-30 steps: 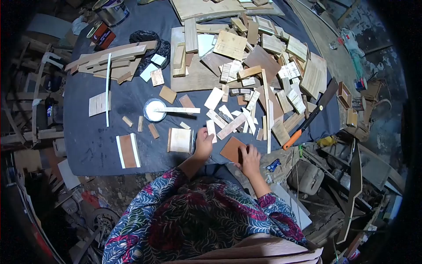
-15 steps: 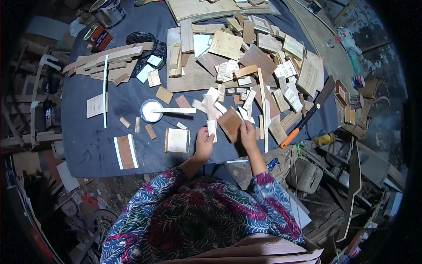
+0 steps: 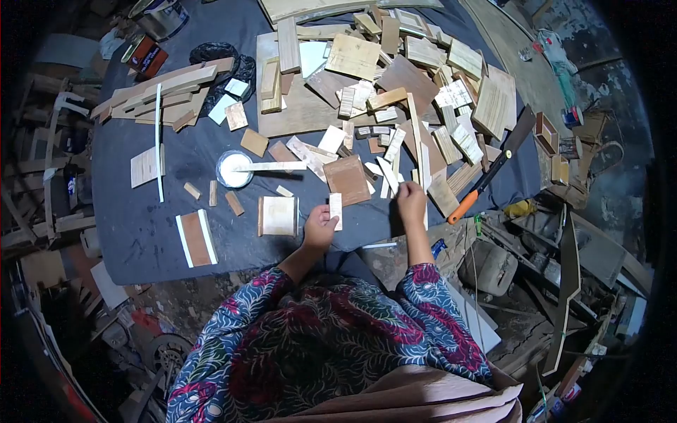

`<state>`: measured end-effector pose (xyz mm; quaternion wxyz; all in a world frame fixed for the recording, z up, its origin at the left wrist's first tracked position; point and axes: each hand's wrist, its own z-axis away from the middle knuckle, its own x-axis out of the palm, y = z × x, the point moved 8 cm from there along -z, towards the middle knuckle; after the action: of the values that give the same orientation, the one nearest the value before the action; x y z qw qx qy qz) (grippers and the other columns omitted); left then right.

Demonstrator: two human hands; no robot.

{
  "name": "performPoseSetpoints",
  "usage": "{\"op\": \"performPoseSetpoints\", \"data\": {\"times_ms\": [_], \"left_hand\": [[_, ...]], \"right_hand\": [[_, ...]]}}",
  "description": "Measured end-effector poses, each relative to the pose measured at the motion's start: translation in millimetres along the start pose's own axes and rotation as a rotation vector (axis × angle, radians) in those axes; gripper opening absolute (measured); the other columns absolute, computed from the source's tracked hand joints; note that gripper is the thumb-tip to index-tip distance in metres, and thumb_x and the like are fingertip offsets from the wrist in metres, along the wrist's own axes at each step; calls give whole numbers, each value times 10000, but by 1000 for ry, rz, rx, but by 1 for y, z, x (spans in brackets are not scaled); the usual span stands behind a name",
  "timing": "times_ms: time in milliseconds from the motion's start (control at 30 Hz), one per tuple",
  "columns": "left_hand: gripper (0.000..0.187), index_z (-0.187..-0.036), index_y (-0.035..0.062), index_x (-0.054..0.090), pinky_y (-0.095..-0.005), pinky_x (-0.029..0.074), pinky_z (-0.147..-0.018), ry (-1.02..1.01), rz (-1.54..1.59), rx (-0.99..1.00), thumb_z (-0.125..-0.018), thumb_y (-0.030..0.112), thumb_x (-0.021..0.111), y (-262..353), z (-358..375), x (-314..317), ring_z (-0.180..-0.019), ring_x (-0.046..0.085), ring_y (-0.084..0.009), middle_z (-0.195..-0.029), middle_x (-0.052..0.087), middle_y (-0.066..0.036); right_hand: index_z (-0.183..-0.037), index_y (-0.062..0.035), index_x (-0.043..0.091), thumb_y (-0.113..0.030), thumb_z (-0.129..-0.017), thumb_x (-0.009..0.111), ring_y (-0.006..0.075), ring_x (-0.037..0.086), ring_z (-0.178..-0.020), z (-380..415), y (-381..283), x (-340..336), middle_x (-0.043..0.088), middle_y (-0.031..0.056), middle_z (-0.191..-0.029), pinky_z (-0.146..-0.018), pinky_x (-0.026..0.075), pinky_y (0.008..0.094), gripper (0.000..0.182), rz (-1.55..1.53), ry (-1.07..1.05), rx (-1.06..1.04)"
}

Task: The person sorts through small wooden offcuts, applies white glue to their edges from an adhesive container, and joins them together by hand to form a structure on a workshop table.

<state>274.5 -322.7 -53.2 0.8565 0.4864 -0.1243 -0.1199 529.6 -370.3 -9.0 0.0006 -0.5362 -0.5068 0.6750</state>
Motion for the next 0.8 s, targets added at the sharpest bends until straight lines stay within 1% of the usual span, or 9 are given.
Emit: {"op": "performPoseSetpoints", "data": {"times_ms": [233,300,333,367,433,500,633,767,800], "left_hand": [[249,-1025,-45,462,-259,489,-688,-181,-1,-52,-786,-40,532,1,5,16,-754,595,-159,-844,598,-126],[256,-1034,-43,463,-255,485,-687,-213,21,-65,-787,-36,530,0,6,19,-758,592,-154,-851,595,-123],[263,-1043,-40,463,-251,481,-686,-243,42,-74,-788,-32,528,0,6,20,-762,588,-148,-858,593,-119],[263,-1043,-40,463,-251,481,-686,-232,40,-77,-788,-32,528,0,6,18,-762,588,-148,-858,593,-119],[289,-1075,-31,465,-235,463,-671,-349,89,-124,-792,-20,525,-2,12,25,-768,569,-126,-870,582,-96],[299,-1095,-3,492,-212,429,-670,-389,-110,-71,-799,24,517,13,21,23,-772,533,-99,-865,566,-47],[270,-1000,-1,569,-296,436,-716,-347,-506,445,-759,113,526,56,35,5,-775,556,-174,-829,597,-108],[239,-969,-1,579,-287,445,-690,-308,-469,350,-763,114,542,80,38,-38,-750,568,-177,-796,601,-101],[238,-975,-4,583,-275,447,-682,-322,-443,247,-762,100,561,88,36,-52,-751,567,-158,-817,610,-91]], "right_hand": [[-775,16,611,-96,-756,554,341,589,-703,-3,46,-34,601,197,-725,-652,458,366,127,37,98,126],[-797,13,621,-111,-762,570,280,606,-692,2,69,-36,615,175,-719,-643,464,340,139,-74,111,207],[-819,7,631,-108,-769,584,187,606,-684,7,74,-35,633,127,-742,-628,464,298,134,-109,101,250],[-819,7,631,-108,-769,584,187,606,-684,11,74,-31,633,127,-742,-628,464,298,134,-114,91,250],[-871,-1,629,-78,-775,584,129,565,-676,23,32,-10,619,70,-742,-625,448,256,131,-409,-127,108],[-1010,-9,595,-45,-785,573,112,508,-674,47,-39,1,576,39,-741,-639,420,229,229,-615,-419,55],[-973,-5,612,-56,-783,578,121,528,-670,81,-95,25,591,64,-760,-626,424,233,200,-506,-640,-156],[-904,-13,634,-74,-765,602,135,541,-642,91,-112,51,601,88,-749,-593,430,245,155,-503,-731,-60],[-869,-10,630,-77,-757,607,138,541,-623,89,-126,50,599,94,-727,-572,429,253,133,-472,-701,-151]]}}
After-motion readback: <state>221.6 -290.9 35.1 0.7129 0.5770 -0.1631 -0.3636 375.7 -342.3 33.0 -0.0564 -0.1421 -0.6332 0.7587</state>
